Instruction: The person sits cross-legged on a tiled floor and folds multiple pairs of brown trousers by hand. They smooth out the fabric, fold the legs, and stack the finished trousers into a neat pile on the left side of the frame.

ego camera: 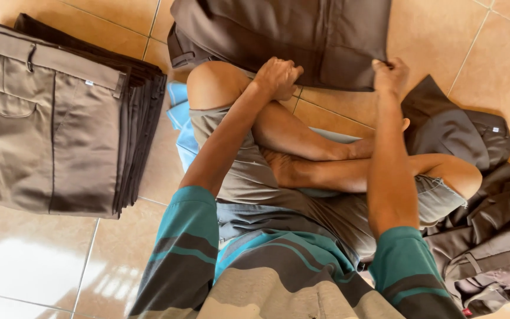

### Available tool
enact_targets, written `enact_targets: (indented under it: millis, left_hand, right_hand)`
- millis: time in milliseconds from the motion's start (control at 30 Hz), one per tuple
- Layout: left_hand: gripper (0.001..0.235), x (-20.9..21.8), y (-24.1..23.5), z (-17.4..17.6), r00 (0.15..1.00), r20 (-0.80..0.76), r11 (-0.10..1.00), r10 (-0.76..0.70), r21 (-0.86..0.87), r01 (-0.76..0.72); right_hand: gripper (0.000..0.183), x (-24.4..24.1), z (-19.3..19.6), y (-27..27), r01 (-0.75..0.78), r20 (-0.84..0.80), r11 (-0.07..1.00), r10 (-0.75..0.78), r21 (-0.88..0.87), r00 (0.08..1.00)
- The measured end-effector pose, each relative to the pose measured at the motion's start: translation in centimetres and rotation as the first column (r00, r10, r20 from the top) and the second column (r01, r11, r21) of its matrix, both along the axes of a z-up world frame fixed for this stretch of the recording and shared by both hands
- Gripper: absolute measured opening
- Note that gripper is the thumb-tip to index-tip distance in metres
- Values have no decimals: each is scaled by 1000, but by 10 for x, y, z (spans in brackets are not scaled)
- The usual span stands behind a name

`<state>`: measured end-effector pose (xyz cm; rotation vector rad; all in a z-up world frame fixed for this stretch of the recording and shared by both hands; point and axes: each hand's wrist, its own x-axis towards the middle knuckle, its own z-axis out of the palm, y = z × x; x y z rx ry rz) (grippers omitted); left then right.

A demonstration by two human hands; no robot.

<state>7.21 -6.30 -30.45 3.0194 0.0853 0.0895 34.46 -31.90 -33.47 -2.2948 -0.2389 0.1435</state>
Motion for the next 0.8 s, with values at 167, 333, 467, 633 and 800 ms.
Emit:
enact_targets:
  millis: [167, 333, 467, 633, 800]
  left_hand:
    - [35, -7, -33, 28, 997, 59, 932, 53, -361, -28]
    - [24, -11, -69, 49, 922, -383, 856, 52, -459, -239]
    - [65, 15, -52, -44, 731, -381, 510, 566, -535, -674]
    - [80, 4, -18, 72, 108, -520, -489, 848, -843, -224]
    - [45, 2, 2, 79, -98, -641, -461, 761, -641, 614]
  right_hand:
    - [29, 35, 58, -80, 72, 55, 997, -71, -29, 996]
    - [38, 56, 40, -172, 236, -33, 904, -265, -355, 964]
    - [40, 64, 11, -179, 379, -64, 864, -421, -332, 905]
    - [29, 56, 20, -160, 489, -215, 831, -545, -264, 810]
    - [35, 51, 30, -153, 566, -263, 784, -620, -256, 739]
